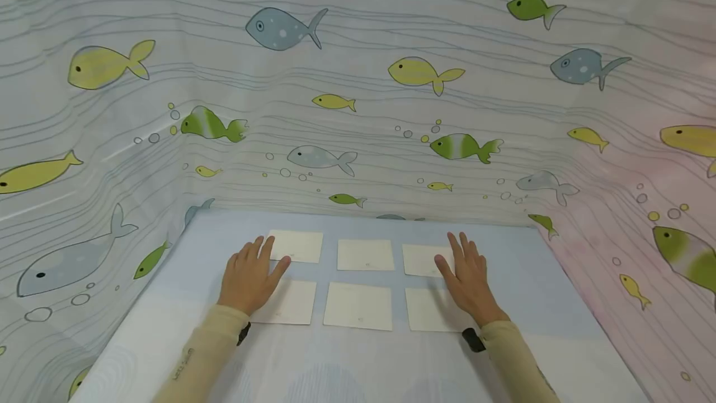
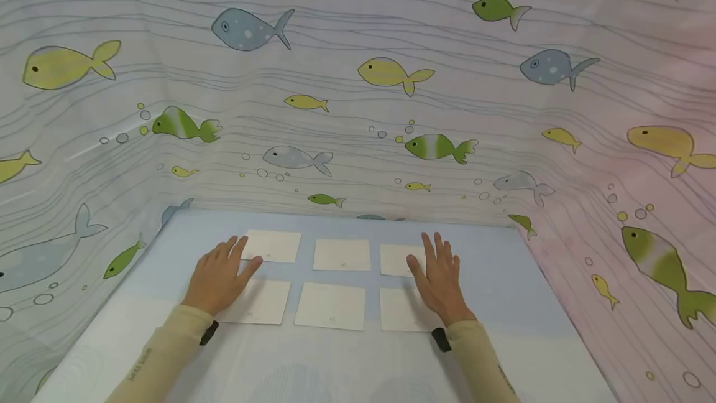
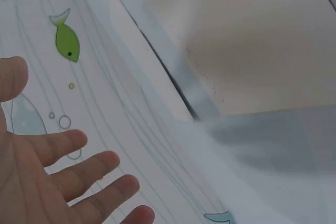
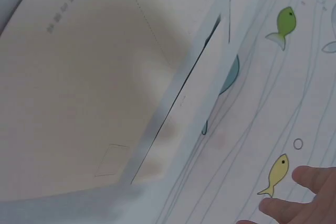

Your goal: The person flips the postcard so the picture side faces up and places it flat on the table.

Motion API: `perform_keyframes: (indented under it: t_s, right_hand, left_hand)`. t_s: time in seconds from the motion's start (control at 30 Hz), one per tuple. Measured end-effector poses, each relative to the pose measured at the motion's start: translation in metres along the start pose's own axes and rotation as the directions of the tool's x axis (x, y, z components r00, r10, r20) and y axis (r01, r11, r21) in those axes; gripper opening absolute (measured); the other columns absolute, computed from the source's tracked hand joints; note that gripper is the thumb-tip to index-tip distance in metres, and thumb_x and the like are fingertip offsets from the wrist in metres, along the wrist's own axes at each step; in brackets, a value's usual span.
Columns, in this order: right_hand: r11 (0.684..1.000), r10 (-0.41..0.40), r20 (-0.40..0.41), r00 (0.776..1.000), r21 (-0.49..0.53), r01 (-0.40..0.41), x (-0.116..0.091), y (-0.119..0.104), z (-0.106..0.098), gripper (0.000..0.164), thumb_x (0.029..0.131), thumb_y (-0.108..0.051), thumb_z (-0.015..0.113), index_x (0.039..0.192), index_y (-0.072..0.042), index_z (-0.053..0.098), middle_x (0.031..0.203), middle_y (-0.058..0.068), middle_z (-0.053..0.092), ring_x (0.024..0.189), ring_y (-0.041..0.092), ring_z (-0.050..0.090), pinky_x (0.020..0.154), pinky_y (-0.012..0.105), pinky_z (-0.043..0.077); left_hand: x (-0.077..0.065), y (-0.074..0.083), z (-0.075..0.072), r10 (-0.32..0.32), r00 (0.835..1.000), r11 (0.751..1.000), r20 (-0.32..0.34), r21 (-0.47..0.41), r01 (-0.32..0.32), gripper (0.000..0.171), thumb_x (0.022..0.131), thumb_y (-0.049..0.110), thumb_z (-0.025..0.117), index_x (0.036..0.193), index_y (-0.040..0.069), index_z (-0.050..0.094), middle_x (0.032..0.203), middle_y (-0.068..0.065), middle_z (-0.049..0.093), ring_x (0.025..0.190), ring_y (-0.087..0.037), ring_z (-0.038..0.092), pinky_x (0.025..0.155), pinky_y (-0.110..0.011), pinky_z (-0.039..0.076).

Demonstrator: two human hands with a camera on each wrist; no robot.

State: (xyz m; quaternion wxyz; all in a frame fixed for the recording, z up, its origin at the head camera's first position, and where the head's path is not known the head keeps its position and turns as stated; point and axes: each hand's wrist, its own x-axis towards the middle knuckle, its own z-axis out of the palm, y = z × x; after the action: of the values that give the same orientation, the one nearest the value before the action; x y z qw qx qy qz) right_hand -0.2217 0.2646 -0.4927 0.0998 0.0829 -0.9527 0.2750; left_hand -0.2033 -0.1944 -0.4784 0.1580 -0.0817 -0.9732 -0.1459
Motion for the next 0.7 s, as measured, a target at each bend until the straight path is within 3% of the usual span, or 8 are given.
perform_keyframes:
  t_s: [0.23, 0.47, 0.7]
  right_hand:
    - [1.0, -0.023, 0.021, 1.0, 0.014, 0.023, -0.001, -0.01, 0.004, 0.072, 0.107, -0.048, 0.042, 0.162, -0.009, 0.018, 0.166, 0.025, 0.008, 0.15, 0.053, 0.002, 0.112, 0.072, 0.001]
    - [0.999, -0.043, 0.034, 0.998, 0.026, 0.042, -0.003, -0.018, 0.01, 0.072, 0.106, -0.047, 0.044, 0.162, -0.008, 0.02, 0.166, 0.025, 0.013, 0.15, 0.052, 0.006, 0.113, 0.07, 0.004]
    - [0.979, -0.049, 0.064, 0.997, 0.2, 0.035, -0.002, -0.026, 0.013, 0.07, 0.107, -0.045, 0.046, 0.163, -0.012, 0.019, 0.167, 0.018, 0.013, 0.152, 0.044, 0.009, 0.115, 0.067, 0.008]
  left_hand:
    - [0.007, -0.009, -0.011, 0.019, 0.999, 0.998, 0.042, -0.054, -0.017, 0.066, 0.104, 0.043, 0.053, 0.148, -0.005, 0.042, 0.145, -0.03, 0.048, 0.131, -0.052, 0.045, 0.104, -0.066, 0.035]
    - [0.016, -0.026, -0.01, 0.076, 0.994, 0.992, 0.083, -0.105, -0.067, 0.065, 0.099, 0.031, 0.065, 0.15, -0.002, 0.041, 0.139, -0.029, 0.053, 0.121, -0.05, 0.053, 0.097, -0.064, 0.042]
    - [0.027, -0.037, -0.01, 0.066, 0.991, 0.991, 0.114, -0.125, -0.052, 0.065, 0.096, 0.027, 0.07, 0.148, -0.002, 0.045, 0.136, -0.029, 0.055, 0.119, -0.049, 0.054, 0.097, -0.063, 0.043]
